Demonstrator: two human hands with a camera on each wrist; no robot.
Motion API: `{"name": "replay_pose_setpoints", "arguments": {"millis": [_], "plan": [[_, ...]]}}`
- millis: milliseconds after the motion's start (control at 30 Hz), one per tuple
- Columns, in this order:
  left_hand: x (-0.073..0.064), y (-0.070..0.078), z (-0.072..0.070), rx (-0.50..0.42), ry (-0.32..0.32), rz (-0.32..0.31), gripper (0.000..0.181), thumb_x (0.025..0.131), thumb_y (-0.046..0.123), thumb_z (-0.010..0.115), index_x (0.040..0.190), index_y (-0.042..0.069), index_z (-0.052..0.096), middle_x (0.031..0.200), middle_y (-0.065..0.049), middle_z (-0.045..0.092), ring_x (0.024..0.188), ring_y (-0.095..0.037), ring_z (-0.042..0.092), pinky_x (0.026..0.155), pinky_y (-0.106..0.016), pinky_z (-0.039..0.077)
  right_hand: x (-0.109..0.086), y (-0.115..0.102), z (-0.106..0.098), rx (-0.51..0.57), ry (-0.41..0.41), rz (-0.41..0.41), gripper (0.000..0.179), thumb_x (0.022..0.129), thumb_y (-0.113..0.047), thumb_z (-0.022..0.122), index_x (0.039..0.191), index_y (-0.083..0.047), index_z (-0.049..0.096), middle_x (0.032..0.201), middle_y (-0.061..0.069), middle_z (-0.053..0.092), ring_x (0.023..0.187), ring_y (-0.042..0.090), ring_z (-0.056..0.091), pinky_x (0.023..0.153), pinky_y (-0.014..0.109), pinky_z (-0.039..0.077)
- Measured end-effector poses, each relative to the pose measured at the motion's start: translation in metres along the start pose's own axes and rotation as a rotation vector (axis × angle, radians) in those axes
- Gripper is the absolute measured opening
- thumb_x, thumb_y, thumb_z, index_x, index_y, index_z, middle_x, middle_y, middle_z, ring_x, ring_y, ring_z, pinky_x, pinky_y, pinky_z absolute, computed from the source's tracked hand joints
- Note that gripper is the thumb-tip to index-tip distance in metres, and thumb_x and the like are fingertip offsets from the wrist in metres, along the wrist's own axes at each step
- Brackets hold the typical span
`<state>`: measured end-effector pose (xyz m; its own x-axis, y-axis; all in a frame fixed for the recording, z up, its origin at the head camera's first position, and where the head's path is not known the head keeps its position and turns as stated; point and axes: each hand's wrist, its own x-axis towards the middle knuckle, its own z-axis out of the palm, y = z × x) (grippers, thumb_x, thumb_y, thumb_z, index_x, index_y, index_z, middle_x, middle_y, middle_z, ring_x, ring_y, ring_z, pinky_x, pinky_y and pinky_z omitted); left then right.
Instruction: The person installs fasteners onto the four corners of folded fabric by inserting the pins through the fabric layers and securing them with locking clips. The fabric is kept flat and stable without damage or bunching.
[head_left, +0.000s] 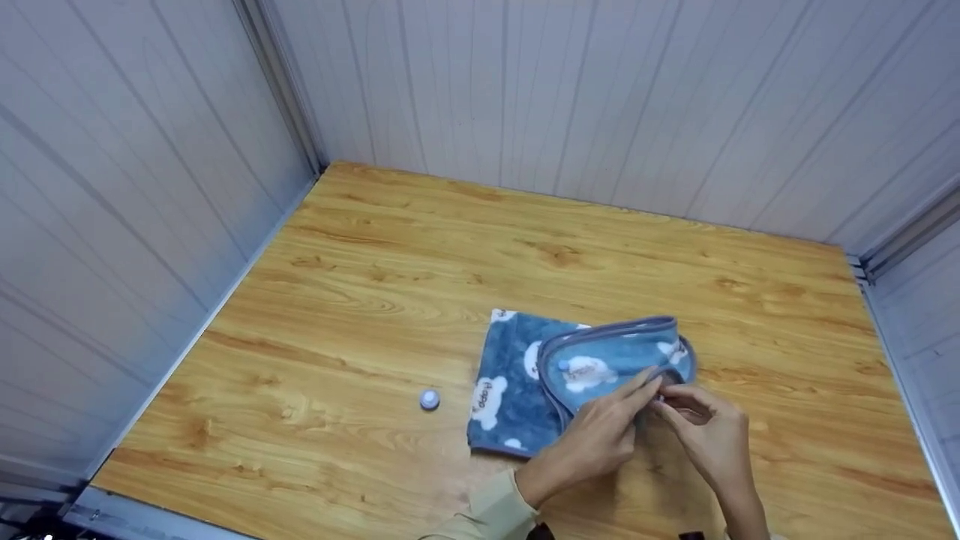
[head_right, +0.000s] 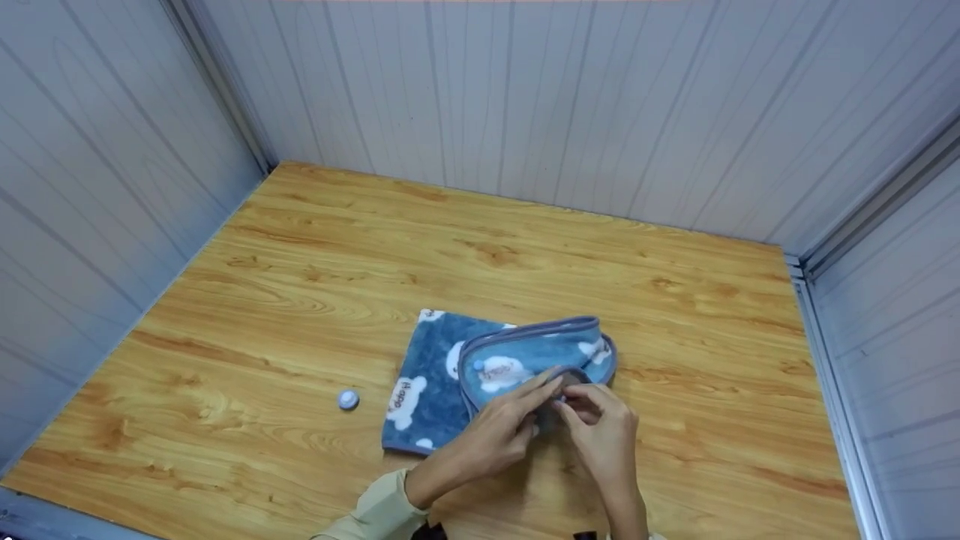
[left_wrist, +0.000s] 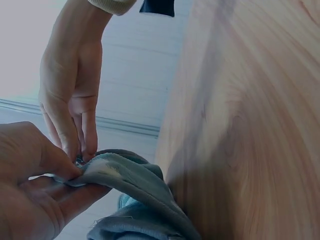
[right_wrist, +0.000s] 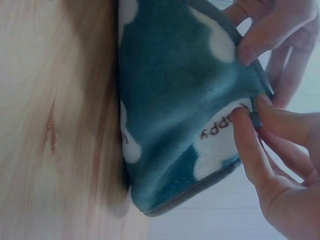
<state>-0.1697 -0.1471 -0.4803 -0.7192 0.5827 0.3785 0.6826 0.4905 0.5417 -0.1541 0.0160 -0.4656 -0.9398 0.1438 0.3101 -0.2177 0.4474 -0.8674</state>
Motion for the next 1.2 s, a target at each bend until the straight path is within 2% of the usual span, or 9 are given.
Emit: {"name": "replay_pose_setpoints", "arguments": {"millis": [133, 400, 600, 700, 800, 967, 1200], "plan": [[0.0, -0.002, 0.0, -0.032, 0.003, 0.012, 0.067, 0.083, -0.008, 0.054, 0.145, 0.009, 0.035, 0.152, -0.001, 0.029, 0.124, -0.013, 0.045, 0.086, -0.014, 0.042, 0.0, 0.001, 0.001, 0.006, -0.003, -0.01, 0.022, 0.071, 0.012, 0.075, 0.09, 0.003, 0.072, 0.091, 0.016, 0.069, 0.076, 0.008, 0.067, 0.067, 0.02, 0.052], [0.001, -0.004, 0.003, -0.141, -0.005, 0.025, 0.07, 0.081, -0.013, 0.051, 0.146, 0.01, 0.034, 0.151, -0.001, 0.03, 0.127, -0.011, 0.04, 0.09, -0.011, 0.037, 0.0, 0.001, 0.006, 0.013, 0.049, -0.052, 0.02, 0.069, 0.019, 0.072, 0.085, 0.007, 0.071, 0.083, 0.014, 0.069, 0.073, 0.004, 0.066, 0.066, 0.019, 0.052], [0.002, -0.006, 0.004, -0.176, -0.035, 0.018, 0.069, 0.082, -0.013, 0.051, 0.145, 0.009, 0.033, 0.151, 0.0, 0.029, 0.132, -0.011, 0.033, 0.096, -0.012, 0.033, -0.001, 0.003, 0.01, 0.002, 0.09, -0.046, 0.016, 0.07, 0.015, 0.074, 0.084, 0.006, 0.072, 0.082, 0.017, 0.069, 0.072, 0.008, 0.068, 0.063, 0.017, 0.052], [0.001, -0.008, 0.004, -0.183, -0.022, -0.008, 0.071, 0.08, -0.013, 0.052, 0.145, 0.009, 0.034, 0.151, -0.001, 0.03, 0.132, -0.012, 0.035, 0.098, -0.015, 0.032, -0.002, 0.003, 0.011, 0.02, 0.077, -0.045, 0.016, 0.071, 0.013, 0.075, 0.085, 0.005, 0.072, 0.083, 0.017, 0.069, 0.072, 0.008, 0.067, 0.065, 0.018, 0.052], [0.0, -0.011, 0.003, -0.208, 0.024, -0.024, 0.072, 0.078, -0.014, 0.051, 0.145, 0.007, 0.035, 0.15, -0.005, 0.033, 0.131, -0.015, 0.037, 0.1, -0.017, 0.033, -0.002, 0.002, 0.007, 0.015, 0.081, -0.035, 0.016, 0.07, 0.009, 0.077, 0.084, 0.004, 0.073, 0.083, 0.016, 0.069, 0.07, 0.006, 0.067, 0.064, 0.018, 0.052], [0.001, -0.016, 0.0, -0.246, 0.086, -0.036, 0.073, 0.076, -0.017, 0.051, 0.144, 0.006, 0.036, 0.149, -0.006, 0.034, 0.13, -0.019, 0.038, 0.095, -0.015, 0.036, 0.0, -0.002, -0.001, -0.003, 0.111, -0.027, 0.017, 0.069, 0.007, 0.078, 0.084, 0.004, 0.072, 0.081, 0.014, 0.069, 0.068, 0.006, 0.067, 0.062, 0.017, 0.052], [0.001, -0.016, 0.0, -0.284, 0.051, -0.001, 0.074, 0.075, -0.016, 0.052, 0.144, 0.007, 0.036, 0.15, -0.004, 0.032, 0.128, -0.013, 0.039, 0.09, -0.011, 0.038, 0.004, -0.002, 0.005, -0.033, 0.06, -0.031, 0.015, 0.072, 0.006, 0.077, 0.086, 0.002, 0.073, 0.084, 0.014, 0.07, 0.07, 0.005, 0.065, 0.064, 0.015, 0.051]]}}
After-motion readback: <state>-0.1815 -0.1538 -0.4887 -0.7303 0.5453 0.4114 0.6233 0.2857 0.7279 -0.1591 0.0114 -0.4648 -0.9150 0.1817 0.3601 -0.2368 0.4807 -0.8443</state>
